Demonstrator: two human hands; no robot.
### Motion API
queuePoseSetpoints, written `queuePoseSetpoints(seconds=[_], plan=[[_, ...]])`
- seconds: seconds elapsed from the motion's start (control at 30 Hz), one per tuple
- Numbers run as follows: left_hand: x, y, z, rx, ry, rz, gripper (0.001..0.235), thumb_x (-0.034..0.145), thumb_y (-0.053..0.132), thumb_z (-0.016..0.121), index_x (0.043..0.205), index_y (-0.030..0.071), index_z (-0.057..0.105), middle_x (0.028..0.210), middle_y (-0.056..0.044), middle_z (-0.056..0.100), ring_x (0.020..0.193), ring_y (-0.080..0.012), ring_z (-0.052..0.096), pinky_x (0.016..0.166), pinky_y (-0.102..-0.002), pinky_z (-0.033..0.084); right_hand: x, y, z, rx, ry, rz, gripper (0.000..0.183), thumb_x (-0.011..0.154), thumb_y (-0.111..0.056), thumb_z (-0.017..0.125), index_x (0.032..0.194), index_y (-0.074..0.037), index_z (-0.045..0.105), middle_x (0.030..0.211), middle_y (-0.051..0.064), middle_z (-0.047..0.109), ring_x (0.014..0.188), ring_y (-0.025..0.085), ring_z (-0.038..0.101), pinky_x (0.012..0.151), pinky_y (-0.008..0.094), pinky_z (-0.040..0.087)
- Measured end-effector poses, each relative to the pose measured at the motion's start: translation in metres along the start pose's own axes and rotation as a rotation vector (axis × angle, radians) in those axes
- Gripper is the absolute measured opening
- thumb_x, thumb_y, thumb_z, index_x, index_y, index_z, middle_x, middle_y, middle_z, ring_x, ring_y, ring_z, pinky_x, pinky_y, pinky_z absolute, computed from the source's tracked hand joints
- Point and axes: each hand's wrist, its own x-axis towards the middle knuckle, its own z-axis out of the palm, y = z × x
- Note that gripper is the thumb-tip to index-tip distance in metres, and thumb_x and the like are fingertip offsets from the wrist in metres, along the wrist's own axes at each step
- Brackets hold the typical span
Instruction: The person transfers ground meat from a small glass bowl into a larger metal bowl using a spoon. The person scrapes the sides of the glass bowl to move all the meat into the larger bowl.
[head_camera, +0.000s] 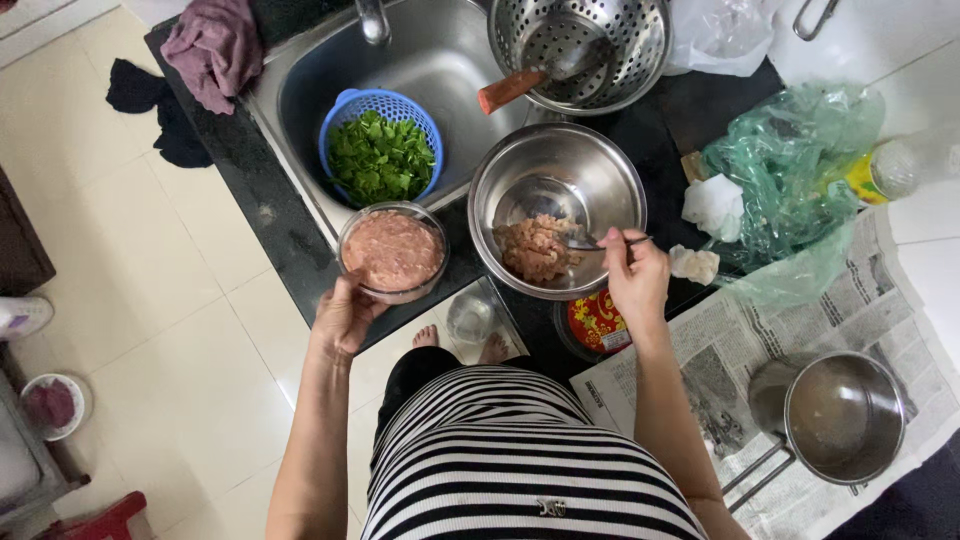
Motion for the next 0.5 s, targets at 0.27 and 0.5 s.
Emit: queuePoseSetpoints(seconds=[0.27,0.5], plan=[[-0.054,0.036,0.044,0.042,-0.169,0.201,0.05,0.085,0.024,0.071,0.126,0.003,0.052,0.128,-0.019,0.063,0.109,-0.0317,0.069,0.095,-0.053,0.059,0.0,-0.013,-0.019,0.259,0.05,0.024,0.028,0.112,-0.017,0.054,0.094,-0.001,0.069,0.067,0.002,0.062,0.055,0.006,0.053,0.05,0.02,0.039],[-0.098,0.064,0.127,-0.104,-0.448,0.309,0.095,0.079,0.045,0.085,0.154,0.01,0.037,0.148,-0.012,0.052,0.135,-0.0292,0.053,0.111,-0.048,0.05,0.012,-0.109,-0.049,0.553,-0.003,-0.147,0.036,0.117,-0.018,0.046,0.092,0.002,0.063,0.064,0.002,0.057,0.05,0.005,0.047,0.051,0.02,0.045]])
